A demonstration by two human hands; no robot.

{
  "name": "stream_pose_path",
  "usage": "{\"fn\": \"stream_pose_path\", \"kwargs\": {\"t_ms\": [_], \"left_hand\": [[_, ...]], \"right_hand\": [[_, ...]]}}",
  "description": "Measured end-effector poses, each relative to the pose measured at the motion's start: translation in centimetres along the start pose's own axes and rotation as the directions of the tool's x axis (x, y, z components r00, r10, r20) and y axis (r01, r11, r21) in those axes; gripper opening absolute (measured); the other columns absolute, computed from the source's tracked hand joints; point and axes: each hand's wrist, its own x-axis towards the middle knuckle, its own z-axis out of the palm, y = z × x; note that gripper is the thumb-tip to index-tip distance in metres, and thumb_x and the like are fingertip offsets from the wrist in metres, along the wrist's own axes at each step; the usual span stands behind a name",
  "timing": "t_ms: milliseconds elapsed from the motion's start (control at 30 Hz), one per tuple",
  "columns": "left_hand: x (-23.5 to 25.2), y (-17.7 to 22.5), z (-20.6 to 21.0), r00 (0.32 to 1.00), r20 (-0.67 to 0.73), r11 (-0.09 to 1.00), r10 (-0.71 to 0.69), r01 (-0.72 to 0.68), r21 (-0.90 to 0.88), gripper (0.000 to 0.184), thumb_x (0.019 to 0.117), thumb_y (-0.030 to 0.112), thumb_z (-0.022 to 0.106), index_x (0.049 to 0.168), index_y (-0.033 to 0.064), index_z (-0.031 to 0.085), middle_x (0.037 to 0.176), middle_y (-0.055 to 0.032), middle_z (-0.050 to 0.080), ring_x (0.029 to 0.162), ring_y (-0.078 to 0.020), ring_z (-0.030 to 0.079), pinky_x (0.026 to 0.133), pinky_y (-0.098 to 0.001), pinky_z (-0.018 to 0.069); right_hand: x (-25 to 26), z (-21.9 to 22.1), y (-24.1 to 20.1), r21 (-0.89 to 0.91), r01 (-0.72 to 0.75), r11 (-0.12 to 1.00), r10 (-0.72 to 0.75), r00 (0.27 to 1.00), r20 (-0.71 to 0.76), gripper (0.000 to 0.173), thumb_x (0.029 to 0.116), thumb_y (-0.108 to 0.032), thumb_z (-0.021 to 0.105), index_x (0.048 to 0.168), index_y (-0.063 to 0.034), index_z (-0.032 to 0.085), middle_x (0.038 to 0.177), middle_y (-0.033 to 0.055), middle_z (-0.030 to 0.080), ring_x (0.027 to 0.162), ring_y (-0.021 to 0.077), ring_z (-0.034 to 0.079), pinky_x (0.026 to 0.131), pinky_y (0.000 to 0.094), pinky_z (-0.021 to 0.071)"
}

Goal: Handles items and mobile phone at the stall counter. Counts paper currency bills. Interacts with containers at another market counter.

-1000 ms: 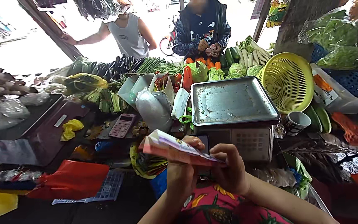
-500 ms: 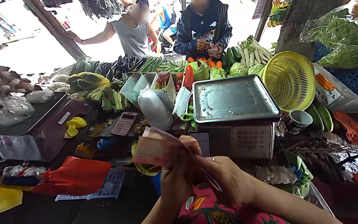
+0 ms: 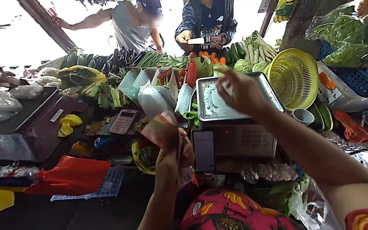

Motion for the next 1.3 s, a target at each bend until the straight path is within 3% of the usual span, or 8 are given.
{"fn": "stream_pose_path", "kwargs": {"t_ms": [167,267,400,567,733,1033,1167,1300], "left_hand": [[-1.0,-0.3,-0.2,0.993,-0.118,1.0,-0.02,0.022,0.02,0.02,0.1065,0.009,0.047,0.109,0.0019,0.066,0.098,-0.0161,0.078,0.08,-0.0215,0.078,0.075,-0.0323,0.0649],[-1.6,-0.2,-1.1,0.979,-0.199,0.999,-0.032,0.032,-0.005,0.022,0.1061,0.002,0.04,0.122,-0.0032,0.055,0.115,-0.0235,0.073,0.099,-0.0343,0.075,0.09,-0.0453,0.0625],[-2.2,0.4,-2.4,0.939,-0.338,0.998,-0.067,0.062,-0.026,0.029,0.1065,0.002,0.03,0.124,-0.0053,0.052,0.119,-0.0257,0.07,0.101,-0.0375,0.074,0.09,-0.0508,0.0617],[-2.1,1.0,-2.6,0.896,-0.422,0.991,-0.134,0.12,-0.058,0.027,0.1091,0.007,0.03,0.117,-0.0019,0.054,0.099,-0.0175,0.075,0.085,-0.027,0.076,0.083,-0.0467,0.0638],[-1.4,1.1,-2.7,0.95,-0.296,0.995,-0.099,0.094,-0.032,0.028,0.1065,0.009,0.048,0.132,-0.0001,0.054,0.106,-0.0143,0.074,0.09,-0.024,0.075,0.086,-0.0434,0.0633],[-1.5,0.7,-2.4,0.93,-0.368,0.994,0.011,0.03,0.105,0.019,0.0968,-0.006,0.058,0.113,0.0041,0.061,0.092,-0.0039,0.073,0.087,-0.0122,0.073,0.083,-0.0319,0.0616],[-2.2,-0.4,-4.3,0.931,-0.347,0.984,0.112,-0.054,0.171,0.015,0.0958,-0.002,0.06,0.107,0.0053,0.066,0.09,-0.0034,0.074,0.085,-0.0126,0.073,0.082,-0.0335,0.0619],[-2.9,-0.9,-6.0,0.902,-0.226,0.854,0.368,-0.232,0.465,0.01,0.0939,0.003,0.068,0.102,0.0072,0.07,0.086,0.0006,0.074,0.081,-0.0097,0.072,0.077,-0.0312,0.0624]], "right_hand": [[11.1,3.5,6.8,0.278,-0.487,0.828,0.462,0.873,0.155,0.049,0.1028,-0.031,0.06,0.14,-0.0001,0.055,0.127,0.02,0.068,0.114,0.0328,0.067,0.1,0.0536,0.0521],[14.5,6.2,8.9,0.491,-0.71,0.505,0.699,0.67,0.249,0.054,0.095,-0.045,0.072,0.126,-0.0015,0.066,0.109,0.0128,0.071,0.093,0.0208,0.07,0.086,0.0404,0.0573],[14.8,7.4,9.5,0.615,-0.654,0.44,0.719,0.668,0.195,0.058,0.0828,-0.014,0.086,0.132,0.0019,0.059,0.113,0.0172,0.069,0.09,0.0214,0.072,0.083,0.036,0.0619],[12.7,5.8,8.3,0.521,-0.584,0.623,0.639,0.764,0.092,0.07,0.0876,-0.007,0.079,0.146,0.0005,0.041,0.128,0.022,0.061,0.099,0.0274,0.072,0.087,0.0417,0.0627],[5.9,1.2,-0.5,0.448,-0.121,0.886,0.101,0.993,0.069,0.058,0.0954,0.001,0.056,0.148,-0.0001,0.032,0.113,0.0138,0.071,0.093,0.0153,0.073,0.086,0.0356,0.0619],[-7.7,4.3,-10.4,0.661,-0.063,0.747,-0.009,0.994,0.105,0.065,0.0975,-0.001,0.059,0.155,-0.0136,0.031,0.1,-0.0011,0.076,0.088,0.0054,0.074,0.081,0.0242,0.0626],[-10.5,6.4,-10.3,0.797,0.045,0.602,-0.031,0.999,-0.034,0.013,0.1018,-0.014,0.062,0.112,-0.0151,0.07,0.128,0.0003,0.069,0.12,0.014,0.065,0.099,0.0317,0.0573],[-11.8,7.1,-10.8,0.9,-0.112,0.421,-0.059,0.987,0.15,0.05,0.1066,-0.054,0.042,0.109,-0.0197,0.079,0.162,0.0068,0.041,0.15,0.0262,0.037,0.118,0.0431,0.042]]}}
